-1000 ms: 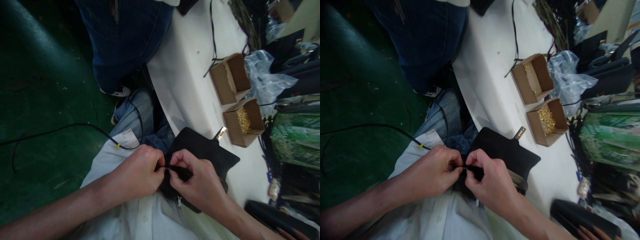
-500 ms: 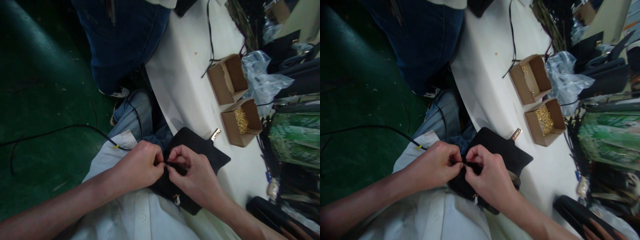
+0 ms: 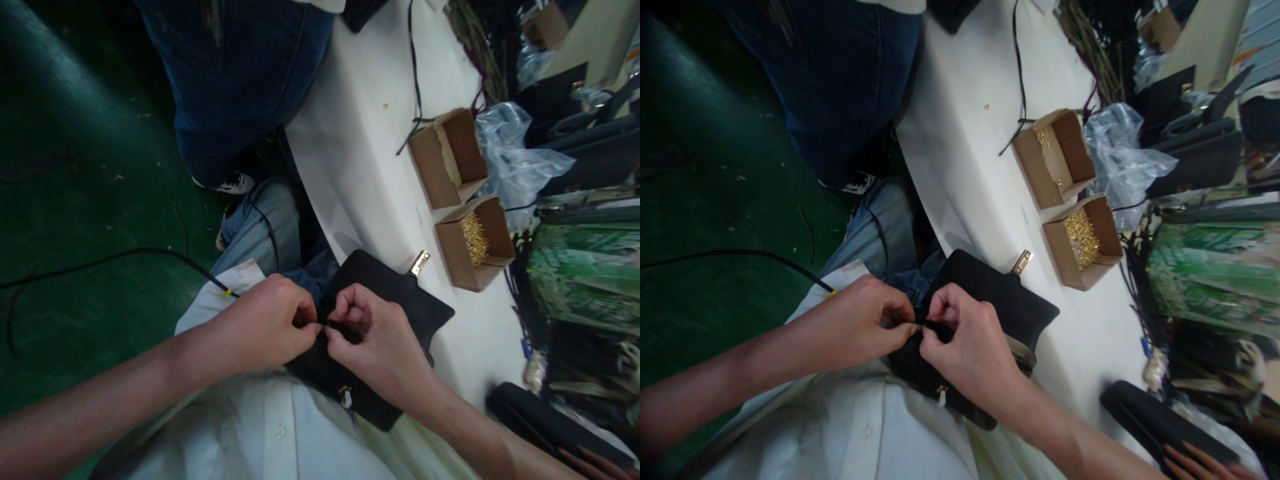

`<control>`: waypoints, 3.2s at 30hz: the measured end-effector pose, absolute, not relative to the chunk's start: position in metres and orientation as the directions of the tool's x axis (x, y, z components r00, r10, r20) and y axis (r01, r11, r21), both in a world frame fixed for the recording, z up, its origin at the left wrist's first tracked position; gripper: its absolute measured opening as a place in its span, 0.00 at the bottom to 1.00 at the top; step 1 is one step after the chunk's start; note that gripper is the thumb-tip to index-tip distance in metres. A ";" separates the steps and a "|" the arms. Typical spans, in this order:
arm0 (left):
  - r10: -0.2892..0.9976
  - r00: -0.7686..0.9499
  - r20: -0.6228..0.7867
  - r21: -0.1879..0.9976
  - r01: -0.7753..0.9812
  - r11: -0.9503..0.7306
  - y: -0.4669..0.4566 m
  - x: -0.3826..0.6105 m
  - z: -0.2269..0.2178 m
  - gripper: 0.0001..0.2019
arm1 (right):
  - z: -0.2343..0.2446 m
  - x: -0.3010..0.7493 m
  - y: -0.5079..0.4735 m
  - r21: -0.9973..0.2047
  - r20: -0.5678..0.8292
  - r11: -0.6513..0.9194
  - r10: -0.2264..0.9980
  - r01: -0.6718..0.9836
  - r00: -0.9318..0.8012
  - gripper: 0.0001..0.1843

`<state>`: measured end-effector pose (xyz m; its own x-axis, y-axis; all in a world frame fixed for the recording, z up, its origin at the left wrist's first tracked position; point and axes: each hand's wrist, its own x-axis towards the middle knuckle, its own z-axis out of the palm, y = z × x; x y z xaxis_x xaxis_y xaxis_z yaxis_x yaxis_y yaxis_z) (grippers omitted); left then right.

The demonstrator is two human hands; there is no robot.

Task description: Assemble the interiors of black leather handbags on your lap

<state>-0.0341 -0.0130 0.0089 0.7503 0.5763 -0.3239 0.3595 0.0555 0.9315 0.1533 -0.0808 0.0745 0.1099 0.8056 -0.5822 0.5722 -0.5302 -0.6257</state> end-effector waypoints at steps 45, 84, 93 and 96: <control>0.492 0.825 -0.278 0.950 0.311 0.016 0.013 -0.019 -0.031 0.06 | 0.049 0.159 -0.068 -0.646 -0.545 -0.485 0.834 0.589 0.088 0.09; 0.609 0.742 -0.280 0.957 0.268 0.113 -0.011 -0.022 -0.021 0.05 | 0.059 0.169 -0.081 -0.606 -0.744 -0.740 0.657 0.293 0.122 0.13; 0.622 0.713 -0.324 0.946 0.265 0.189 -0.021 -0.026 -0.019 0.07 | 0.062 0.166 -0.085 -0.515 -0.806 -0.837 0.547 0.187 0.228 0.17; 0.613 0.712 -0.343 0.939 0.262 0.222 -0.024 -0.028 -0.020 0.08 | 0.061 0.165 -0.088 -0.564 -0.783 -0.811 0.585 0.156 0.210 0.15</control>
<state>-0.0281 -0.0235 -0.0199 0.7120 0.6126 -0.3432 0.2618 0.2220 0.9393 0.1646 -0.0884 0.0606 0.2105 0.5851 -0.7832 0.1564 -0.8109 -0.5638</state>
